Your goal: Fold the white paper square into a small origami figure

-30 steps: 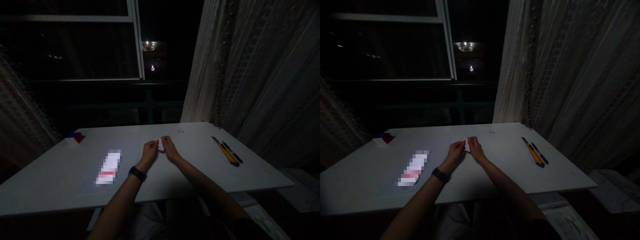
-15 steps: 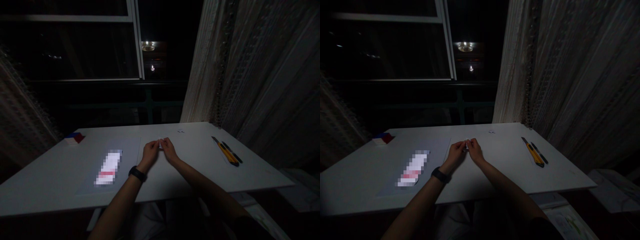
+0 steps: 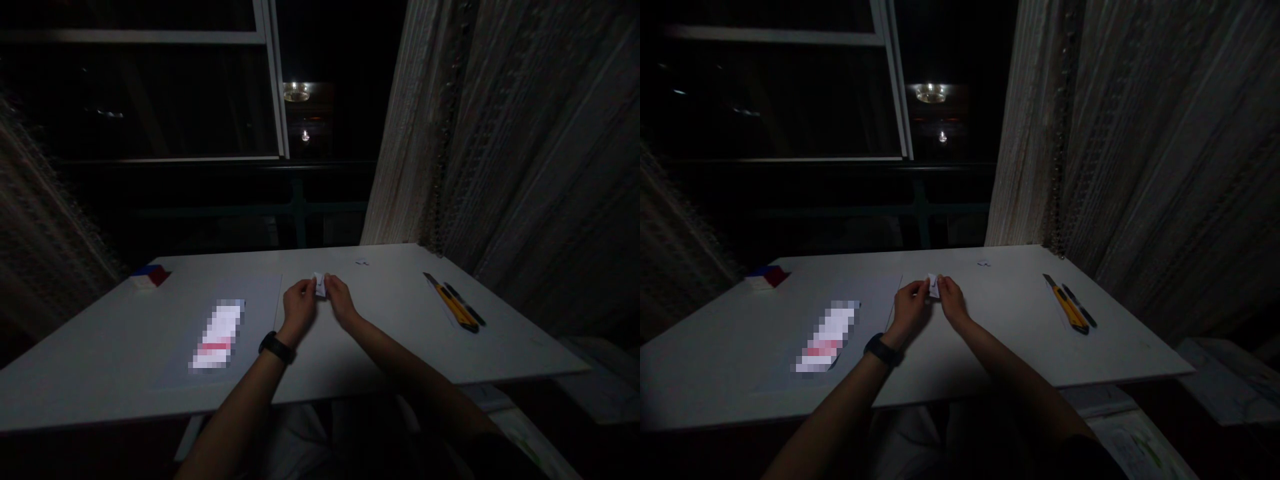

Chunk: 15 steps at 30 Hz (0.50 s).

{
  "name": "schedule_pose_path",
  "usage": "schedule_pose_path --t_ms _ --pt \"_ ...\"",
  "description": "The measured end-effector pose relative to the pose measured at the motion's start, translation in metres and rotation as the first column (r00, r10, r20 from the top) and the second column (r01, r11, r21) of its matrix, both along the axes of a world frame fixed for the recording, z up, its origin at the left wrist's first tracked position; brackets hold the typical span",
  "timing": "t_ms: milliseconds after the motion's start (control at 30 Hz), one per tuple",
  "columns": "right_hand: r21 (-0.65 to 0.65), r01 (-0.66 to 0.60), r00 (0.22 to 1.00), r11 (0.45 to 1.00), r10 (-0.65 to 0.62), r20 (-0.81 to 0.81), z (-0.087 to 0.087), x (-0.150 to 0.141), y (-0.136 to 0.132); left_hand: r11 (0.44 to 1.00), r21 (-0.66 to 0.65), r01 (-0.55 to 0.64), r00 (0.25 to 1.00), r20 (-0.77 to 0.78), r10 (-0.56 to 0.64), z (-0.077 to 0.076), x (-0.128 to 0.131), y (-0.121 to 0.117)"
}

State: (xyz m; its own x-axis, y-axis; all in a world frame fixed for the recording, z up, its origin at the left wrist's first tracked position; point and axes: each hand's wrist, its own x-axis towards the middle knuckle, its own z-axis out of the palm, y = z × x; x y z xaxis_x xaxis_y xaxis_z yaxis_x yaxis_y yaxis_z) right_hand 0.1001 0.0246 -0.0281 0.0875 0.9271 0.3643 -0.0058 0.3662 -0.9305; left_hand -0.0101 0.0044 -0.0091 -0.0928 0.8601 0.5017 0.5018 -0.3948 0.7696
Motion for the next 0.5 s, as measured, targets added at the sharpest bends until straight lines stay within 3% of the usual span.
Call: schedule_pose_path --t_ms 233,500 --pt "0.070 0.121 0.952 0.990 -0.136 0.273 0.000 -0.003 -0.007 1.000 0.023 -0.018 0.994 -0.109 0.020 0.003 0.003 -0.008" --pt "0.114 0.139 0.918 0.984 -0.171 0.358 0.006 -0.001 -0.014 0.995 -0.026 0.100 0.992 0.082 -0.098 -0.002 0.002 0.000"
